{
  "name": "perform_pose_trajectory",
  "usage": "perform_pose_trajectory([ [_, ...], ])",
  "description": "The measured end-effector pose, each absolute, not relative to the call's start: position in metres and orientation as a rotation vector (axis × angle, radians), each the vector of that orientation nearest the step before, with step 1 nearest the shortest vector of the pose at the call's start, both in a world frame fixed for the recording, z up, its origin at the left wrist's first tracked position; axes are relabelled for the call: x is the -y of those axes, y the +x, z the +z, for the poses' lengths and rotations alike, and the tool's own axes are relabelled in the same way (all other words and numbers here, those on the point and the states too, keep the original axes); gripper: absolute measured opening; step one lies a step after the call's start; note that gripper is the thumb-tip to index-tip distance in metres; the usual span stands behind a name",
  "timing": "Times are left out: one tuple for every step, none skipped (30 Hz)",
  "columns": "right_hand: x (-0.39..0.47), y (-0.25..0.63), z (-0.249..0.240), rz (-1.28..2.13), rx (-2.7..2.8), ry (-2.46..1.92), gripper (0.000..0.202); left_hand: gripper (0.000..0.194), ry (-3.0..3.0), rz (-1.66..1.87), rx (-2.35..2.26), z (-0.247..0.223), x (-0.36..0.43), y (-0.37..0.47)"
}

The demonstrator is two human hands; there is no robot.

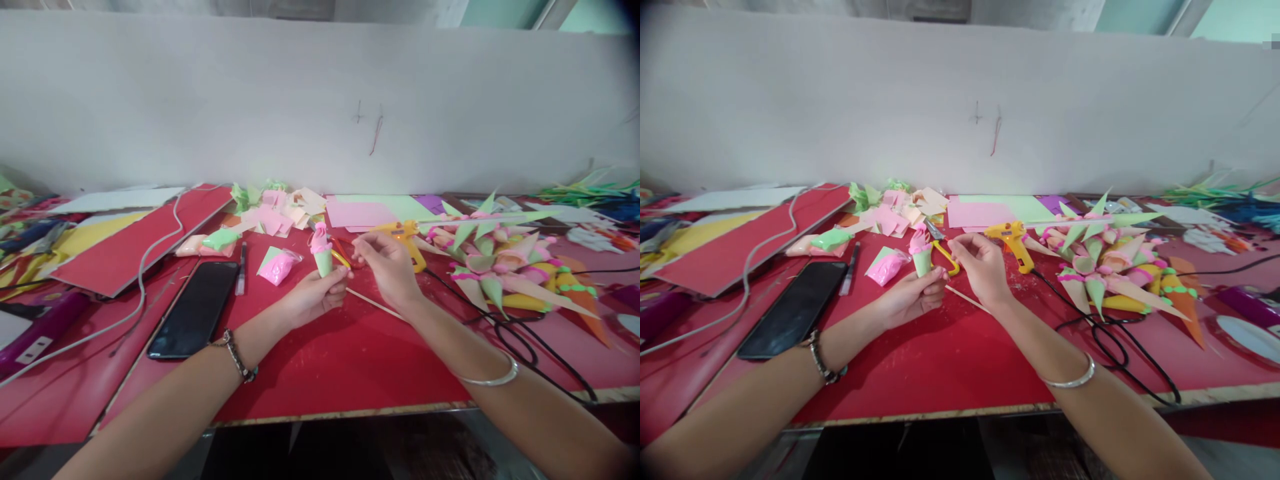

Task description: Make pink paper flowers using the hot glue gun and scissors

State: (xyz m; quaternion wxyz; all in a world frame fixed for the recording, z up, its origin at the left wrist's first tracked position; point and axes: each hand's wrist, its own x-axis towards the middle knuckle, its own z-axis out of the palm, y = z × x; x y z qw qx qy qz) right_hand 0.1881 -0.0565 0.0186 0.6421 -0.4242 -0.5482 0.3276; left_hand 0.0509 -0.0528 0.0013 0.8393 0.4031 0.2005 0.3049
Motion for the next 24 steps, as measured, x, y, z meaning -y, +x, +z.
perform_pose_trajectory([
  [0.0567,0.1880,0.0189,0.733,1.253,-0.970,0.010,0.019,0.853,0.644,-0.429,0.0015,0.0532,0.0511],
  [0.0569,0.1879,0.0191,0.729,1.258,-0.974,0.009,0.019,0.855,0.641,-0.434,0.0017,0.0535,0.0512],
  [0.0571,0.1877,0.0192,0.732,1.260,-0.976,0.009,0.019,0.860,0.641,-0.439,0.0016,0.0539,0.0514],
  [0.0572,0.1876,0.0191,0.741,1.262,-0.974,0.010,0.019,0.867,0.640,-0.445,0.0015,0.0542,0.0515],
  [0.0573,0.1876,0.0189,0.756,1.262,-0.971,0.012,0.019,0.875,0.640,-0.451,0.0013,0.0544,0.0516],
  [0.0574,0.1875,0.0187,0.773,1.262,-0.968,0.013,0.019,0.882,0.639,-0.458,0.0011,0.0546,0.0517],
  [0.0576,0.1874,0.0184,0.789,1.262,-0.966,0.015,0.019,0.889,0.636,-0.463,0.0010,0.0548,0.0518],
  [0.0578,0.1873,0.0183,0.799,1.264,-0.968,0.015,0.019,0.892,0.634,-0.469,0.0009,0.0550,0.0519],
  [0.0582,0.1870,0.0183,0.799,1.273,-0.971,0.015,0.020,0.893,0.633,-0.475,0.0009,0.0551,0.0520],
  [0.0588,0.1867,0.0186,0.785,1.294,-0.973,0.015,0.020,0.894,0.634,-0.482,0.0010,0.0552,0.0521],
  [0.0594,0.1862,0.0191,0.756,1.327,-0.969,0.013,0.021,0.896,0.633,-0.490,0.0010,0.0553,0.0522],
  [0.0601,0.1856,0.0197,0.717,1.372,-0.956,0.010,0.023,0.901,0.630,-0.498,0.0011,0.0554,0.0523],
  [0.0609,0.1850,0.0204,0.675,1.423,-0.936,0.007,0.025,0.908,0.626,-0.506,0.0011,0.0555,0.0523],
  [0.0615,0.1844,0.0210,0.638,1.477,-0.915,0.005,0.028,0.916,0.621,-0.510,0.0009,0.0554,0.0524],
  [0.0621,0.1839,0.0214,0.608,1.523,-0.896,0.005,0.029,0.925,0.617,-0.510,0.0007,0.0554,0.0524],
  [0.0624,0.1835,0.0216,0.587,1.559,-0.885,0.005,0.030,0.934,0.614,-0.508,0.0005,0.0554,0.0525],
  [0.0626,0.1832,0.0215,0.574,1.582,-0.883,0.006,0.031,0.941,0.614,-0.504,0.0003,0.0554,0.0525],
  [0.0626,0.1831,0.0211,0.568,1.594,-0.888,0.006,0.032,0.947,0.617,-0.501,0.0002,0.0554,0.0526],
  [0.0624,0.1830,0.0206,0.565,1.599,-0.898,0.006,0.032,0.954,0.620,-0.499,0.0001,0.0556,0.0528],
  [0.0620,0.1831,0.0201,0.564,1.597,-0.908,0.006,0.033,0.960,0.624,-0.499,0.0002,0.0558,0.0531],
  [0.0616,0.1832,0.0195,0.565,1.591,-0.917,0.005,0.033,0.968,0.629,-0.500,0.0004,0.0562,0.0534],
  [0.0612,0.1833,0.0190,0.566,1.585,-0.925,0.004,0.033,0.976,0.636,-0.503,0.0006,0.0566,0.0537],
  [0.0609,0.1835,0.0187,0.569,1.577,-0.933,0.004,0.032,0.988,0.643,-0.508,0.0008,0.0571,0.0540],
  [0.0606,0.1836,0.0185,0.573,1.570,-0.941,0.003,0.032,1.006,0.648,-0.515,0.0009,0.0576,0.0543],
])
